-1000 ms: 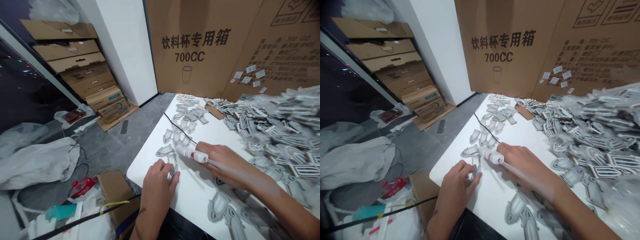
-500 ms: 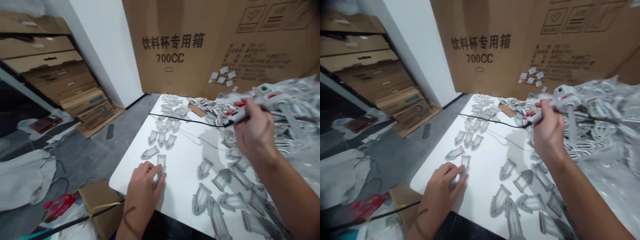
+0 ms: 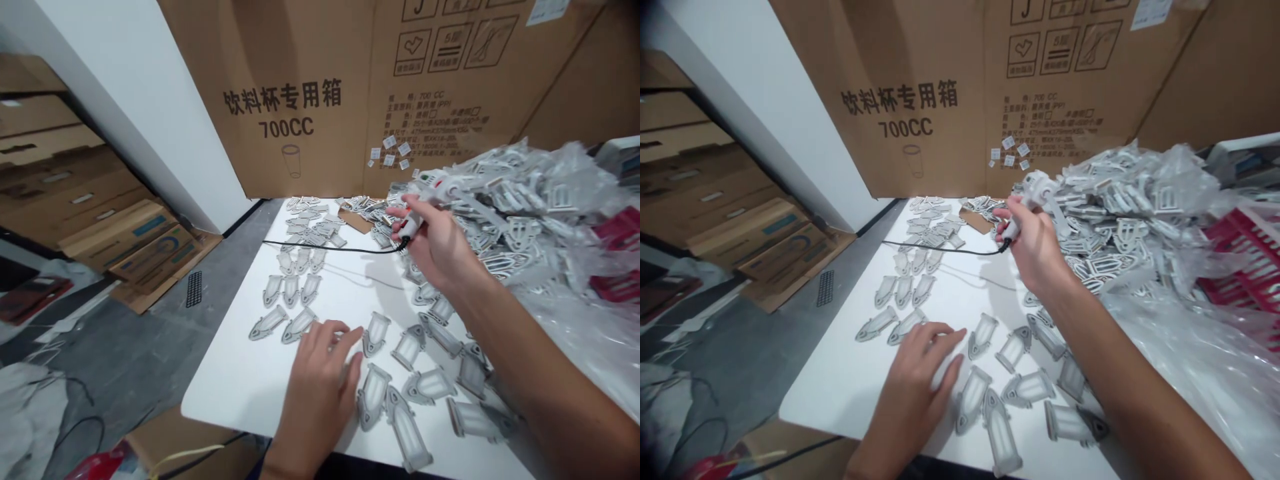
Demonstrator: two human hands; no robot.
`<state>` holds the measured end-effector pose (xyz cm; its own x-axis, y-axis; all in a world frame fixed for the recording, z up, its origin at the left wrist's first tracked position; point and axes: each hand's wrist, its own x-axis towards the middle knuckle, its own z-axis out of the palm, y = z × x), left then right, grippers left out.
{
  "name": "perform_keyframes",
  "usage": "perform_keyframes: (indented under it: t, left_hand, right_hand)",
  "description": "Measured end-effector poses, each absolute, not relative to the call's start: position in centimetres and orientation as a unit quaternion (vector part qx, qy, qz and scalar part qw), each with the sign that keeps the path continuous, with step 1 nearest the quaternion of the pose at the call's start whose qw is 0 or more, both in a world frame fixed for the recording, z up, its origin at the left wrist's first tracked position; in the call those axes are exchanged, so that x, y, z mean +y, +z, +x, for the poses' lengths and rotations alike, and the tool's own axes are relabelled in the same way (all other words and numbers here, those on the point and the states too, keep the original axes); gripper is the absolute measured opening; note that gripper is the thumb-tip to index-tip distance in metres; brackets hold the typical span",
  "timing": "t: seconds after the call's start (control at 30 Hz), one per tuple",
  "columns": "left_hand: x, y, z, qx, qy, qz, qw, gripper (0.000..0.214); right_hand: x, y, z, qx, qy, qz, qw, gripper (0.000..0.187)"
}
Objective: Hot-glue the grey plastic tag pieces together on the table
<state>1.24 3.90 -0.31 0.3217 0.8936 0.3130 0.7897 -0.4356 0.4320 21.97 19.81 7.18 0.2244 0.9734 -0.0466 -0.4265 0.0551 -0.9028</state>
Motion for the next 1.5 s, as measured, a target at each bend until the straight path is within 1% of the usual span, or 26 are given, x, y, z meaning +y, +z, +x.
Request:
perform_keyframes:
  t: [0.1,0.2,0.27,0.37,0.43,0.5,0.6,0.67,0.73,0.83,0.93,1.1,1.2,1.33,1.4,1.5]
  left_hand:
    - [4.7,-1.0,3.6,0.511,0.254,0.808,0.146,0.028]
    - [5.6,-1.5,4.4,0.514,0.243,0.808,0.15,0.022]
    - [5.8,-1.5,4.0,0.51,0.241,0.815,0.134,0.027]
    - [4.9,-1.3,2.0,0.527,0.248,0.809,0.081,0.041]
    - [3.9,-1.2,0.3,0.543,0.247,0.801,0.052,0.045]
    - [2.7,-1.3,-1.2,0.541,0.249,0.802,0.042,0.045]
    - [0.9,-1.5,-2.7,0.532,0.282,0.798,0.019,0.034]
    - [-0.1,-1.6,-3.2,0.537,0.312,0.784,-0.008,0.021]
    - [-0.9,-1.7,-3.7,0.549,0.33,0.767,-0.028,0.011]
    - [-1.6,-2.0,-5.1,0.574,0.323,0.751,-0.047,0.01]
    - [-1.8,-2.5,-6.6,0.59,0.311,0.742,-0.071,0.013]
    - [-0.8,-3.5,-7.5,0.597,0.309,0.737,-0.074,0.012]
    - [-0.3,-3.8,-7.5,0.593,0.313,0.74,-0.054,0.017]
    - [-0.4,-4.1,-7.5,0.578,0.333,0.745,-0.006,0.031]
    - [-0.7,-4.2,-7.4,0.582,0.339,0.739,0.003,0.035]
    - [-0.9,-4.1,-7.4,0.588,0.349,0.73,0.01,0.034]
  right_hand:
    - [19.0,7.3,21.3,-0.367,0.562,-0.409,0.618,0.034]
    - [18.5,7.0,20.8,-0.412,0.592,-0.405,0.562,0.037]
    - [18.4,6.7,20.7,-0.443,0.589,-0.424,0.527,0.038]
    - [18.6,6.3,20.7,-0.517,0.536,-0.442,0.5,0.038]
    - [18.7,6.2,20.9,-0.57,0.514,-0.44,0.467,0.037]
    - [18.5,6.2,21.1,-0.626,0.489,-0.447,0.412,0.035]
    - [18.1,6.1,21.2,-0.726,0.407,-0.443,0.333,0.03]
    - [17.7,5.9,21.0,-0.793,0.371,-0.398,0.273,0.024]
    - [17.3,5.8,20.6,-0.843,0.365,-0.336,0.209,0.022]
    - [16.5,5.9,19.8,-0.877,0.37,-0.283,0.12,0.023]
    - [15.7,5.9,19.3,-0.883,0.371,-0.281,0.059,0.026]
    - [14.6,5.5,18.5,-0.901,0.332,-0.277,0.026,0.019]
    - [14.1,5.7,17.9,-0.904,0.319,-0.286,0.022,0.021]
    - [13.7,6.0,17.2,-0.898,0.328,-0.294,0.01,0.025]
    - [13.6,6.0,17.1,-0.897,0.331,-0.293,0.001,0.023]
    - [13.5,5.8,16.9,-0.899,0.328,-0.289,-0.005,0.018]
